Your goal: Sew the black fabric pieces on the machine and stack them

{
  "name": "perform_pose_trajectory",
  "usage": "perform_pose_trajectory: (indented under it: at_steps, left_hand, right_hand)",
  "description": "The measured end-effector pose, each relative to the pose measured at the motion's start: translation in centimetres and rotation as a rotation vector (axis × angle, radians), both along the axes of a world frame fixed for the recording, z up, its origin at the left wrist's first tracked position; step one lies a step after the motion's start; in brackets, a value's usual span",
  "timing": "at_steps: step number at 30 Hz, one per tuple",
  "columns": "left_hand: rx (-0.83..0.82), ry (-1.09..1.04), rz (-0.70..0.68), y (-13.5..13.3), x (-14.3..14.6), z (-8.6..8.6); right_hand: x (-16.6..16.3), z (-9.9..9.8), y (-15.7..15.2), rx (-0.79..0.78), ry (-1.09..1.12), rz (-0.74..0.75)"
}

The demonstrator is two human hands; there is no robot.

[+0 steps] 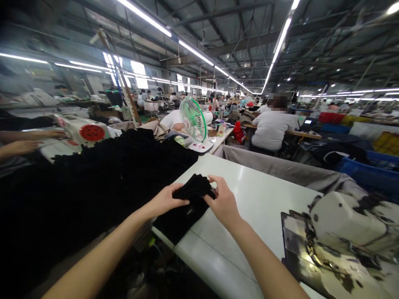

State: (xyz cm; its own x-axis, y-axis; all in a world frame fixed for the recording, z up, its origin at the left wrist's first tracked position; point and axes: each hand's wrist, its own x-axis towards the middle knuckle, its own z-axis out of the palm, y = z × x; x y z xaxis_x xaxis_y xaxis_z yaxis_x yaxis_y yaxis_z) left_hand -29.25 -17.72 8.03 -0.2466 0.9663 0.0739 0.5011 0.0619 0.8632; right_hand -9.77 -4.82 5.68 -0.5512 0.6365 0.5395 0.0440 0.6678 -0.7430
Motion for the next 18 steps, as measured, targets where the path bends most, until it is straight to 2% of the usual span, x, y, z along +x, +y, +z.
perform_pose_trajectory:
  at_steps: [6,11,15,18]
  left_hand:
    - [0.044,-0.187,0.020,-0.6,6.0,-1.5]
    - [0.052,-0.133,0.050,-1.0,8.0,-1.5]
    - [0.061,-0.091,0.111,-1.3,9.1,-1.8]
    - [0.091,0.022,0.192,-1.6,10.1,-2.0]
  right_hand:
    - [6.0,0.1,-2.7,0.496,0.065,-0.074]
    - [8.7,0.6,-3.6,0.494,0.014,-0.086]
    - [10.3,0.3,-4.7,0.536,-0.009,-0.077]
    - [11.2,-0.1,-5.4,0.461,-0.012,-0.091]
